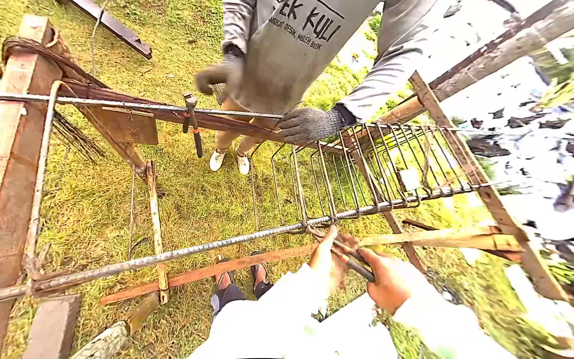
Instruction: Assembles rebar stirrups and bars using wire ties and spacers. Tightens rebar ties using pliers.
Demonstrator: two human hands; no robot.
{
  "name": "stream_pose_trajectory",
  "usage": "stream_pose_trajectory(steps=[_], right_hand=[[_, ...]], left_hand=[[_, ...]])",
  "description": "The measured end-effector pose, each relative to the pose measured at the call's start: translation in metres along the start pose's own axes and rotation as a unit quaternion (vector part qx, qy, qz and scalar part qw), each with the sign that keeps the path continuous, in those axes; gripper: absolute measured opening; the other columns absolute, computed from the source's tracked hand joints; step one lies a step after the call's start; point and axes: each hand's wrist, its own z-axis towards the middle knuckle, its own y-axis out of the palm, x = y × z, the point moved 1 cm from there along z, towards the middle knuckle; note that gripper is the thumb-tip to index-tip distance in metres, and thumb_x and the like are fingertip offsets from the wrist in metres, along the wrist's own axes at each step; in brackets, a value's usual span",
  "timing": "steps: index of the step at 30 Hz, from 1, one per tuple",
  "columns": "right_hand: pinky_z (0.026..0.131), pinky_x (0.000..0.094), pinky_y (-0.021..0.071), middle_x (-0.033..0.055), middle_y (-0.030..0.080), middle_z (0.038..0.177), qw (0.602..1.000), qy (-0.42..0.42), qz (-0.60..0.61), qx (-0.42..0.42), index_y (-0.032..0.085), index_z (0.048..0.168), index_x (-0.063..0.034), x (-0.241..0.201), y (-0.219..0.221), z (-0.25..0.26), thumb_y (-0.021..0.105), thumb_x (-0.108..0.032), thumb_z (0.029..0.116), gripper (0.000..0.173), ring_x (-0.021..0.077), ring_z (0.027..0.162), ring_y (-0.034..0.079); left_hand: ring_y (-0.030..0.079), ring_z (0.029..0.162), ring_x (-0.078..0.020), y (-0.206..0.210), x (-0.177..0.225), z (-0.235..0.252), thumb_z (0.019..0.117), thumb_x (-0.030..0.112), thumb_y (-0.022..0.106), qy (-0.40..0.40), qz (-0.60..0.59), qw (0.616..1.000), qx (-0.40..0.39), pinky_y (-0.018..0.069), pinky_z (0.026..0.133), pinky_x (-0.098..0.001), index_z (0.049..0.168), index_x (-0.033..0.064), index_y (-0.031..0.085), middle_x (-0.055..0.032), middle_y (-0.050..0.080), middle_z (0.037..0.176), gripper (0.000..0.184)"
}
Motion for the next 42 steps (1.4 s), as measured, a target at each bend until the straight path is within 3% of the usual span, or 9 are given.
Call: stream_pose_trajectory(steps=[10,15,19,26,29,32,37,40,42], right_hand=[[0.053,0.0357,0.0590,0.0057,0.066,0.078,0.770,-0.061,0.513,-0.375,0.056,0.120,-0.0116,0.044,0.029,0.052,0.056,-0.011,0.0755,0.045,0.0187,0.057,0.066],[0.089,0.0595,0.0545,0.0228,0.068,0.121,0.999,-0.030,0.037,-0.014,0.047,0.150,-0.0080,0.003,-0.001,-0.012,0.077,-0.039,0.0901,0.074,0.0400,0.106,0.068],[0.069,0.0539,0.0543,0.0230,0.068,0.106,0.872,-0.105,-0.253,0.406,0.056,0.146,-0.0051,0.010,0.041,-0.019,0.088,-0.007,0.0673,0.085,0.0419,0.091,0.069],[0.093,0.0602,0.0519,0.0257,0.062,0.128,0.992,0.028,-0.004,-0.122,0.040,0.153,-0.0076,-0.029,-0.043,-0.011,0.068,-0.001,0.0878,0.071,0.0423,0.113,0.065],[0.046,0.0264,0.0489,0.0044,0.055,0.073,0.911,-0.026,0.292,-0.292,0.051,0.127,-0.0099,0.009,-0.036,0.007,0.045,0.002,0.0920,0.037,0.0120,0.053,0.056],[0.043,0.0262,0.0530,-0.0010,0.053,0.068,0.772,-0.045,0.476,-0.419,0.049,0.121,-0.0166,0.048,-0.001,0.035,0.046,-0.014,0.0871,0.034,0.0087,0.047,0.057],[0.088,0.0604,0.0536,0.0229,0.065,0.121,0.999,-0.009,0.020,-0.033,0.047,0.147,-0.0060,-0.004,-0.017,-0.018,0.075,-0.034,0.0932,0.067,0.0407,0.107,0.066],[0.062,0.0499,0.0521,0.0200,0.067,0.101,0.893,-0.095,-0.267,0.349,0.058,0.141,-0.0019,-0.004,0.020,-0.033,0.081,-0.005,0.0741,0.071,0.0391,0.086,0.068],[0.055,0.0498,0.0524,0.0208,0.067,0.096,0.892,-0.079,-0.289,0.339,0.064,0.131,-0.0038,-0.005,0.014,-0.025,0.081,0.006,0.0722,0.062,0.0414,0.079,0.068]], left_hand=[[0.073,0.076,-0.0185,-0.012,0.001,0.015,0.1107,0.037,0.041,0.004,-0.070,0.997,-0.021,0.0615,0.069,-0.0336,0.092,0.0113,0.059,-0.0055,0.072,0.082,0.037],[0.063,0.056,-0.0169,0.011,0.001,0.019,0.1101,0.029,0.045,0.045,-0.121,0.990,0.051,0.0600,0.062,-0.0336,0.080,0.0120,0.049,-0.0022,0.057,0.061,0.035],[0.061,0.054,-0.0154,0.030,0.007,0.015,0.1104,0.032,0.041,0.038,-0.130,0.987,0.081,0.0558,0.053,-0.0295,0.081,0.0117,0.049,-0.0033,0.057,0.063,0.037],[0.066,0.068,-0.0216,0.023,0.004,0.006,0.1094,0.034,0.041,0.057,-0.180,0.981,0.033,0.0592,0.072,-0.0379,0.086,0.0106,0.052,-0.0055,0.060,0.071,0.034],[0.074,0.083,-0.0211,0.002,-0.007,0.017,0.1097,0.043,0.037,0.029,-0.139,0.989,-0.036,0.0606,0.069,-0.0344,0.095,0.0133,0.064,-0.0069,0.073,0.090,0.042],[0.073,0.077,-0.0202,-0.003,-0.012,0.030,0.1090,0.044,0.037,0.002,-0.147,0.987,-0.070,0.0602,0.065,-0.0344,0.087,0.0151,0.062,-0.0057,0.072,0.084,0.044],[0.061,0.054,-0.0155,0.016,-0.004,0.020,0.1096,0.030,0.041,0.028,-0.179,0.983,0.025,0.0581,0.061,-0.0321,0.071,0.0148,0.048,-0.0004,0.054,0.057,0.043],[0.060,0.052,-0.0145,0.028,0.003,0.017,0.1081,0.034,0.044,0.011,-0.190,0.979,0.070,0.0552,0.054,-0.0286,0.073,0.0146,0.050,-0.0015,0.056,0.059,0.041],[0.060,0.052,-0.0144,0.033,0.004,0.015,0.1078,0.035,0.047,0.004,-0.192,0.977,0.089,0.0547,0.052,-0.0279,0.074,0.0142,0.051,-0.0019,0.056,0.061,0.040]])
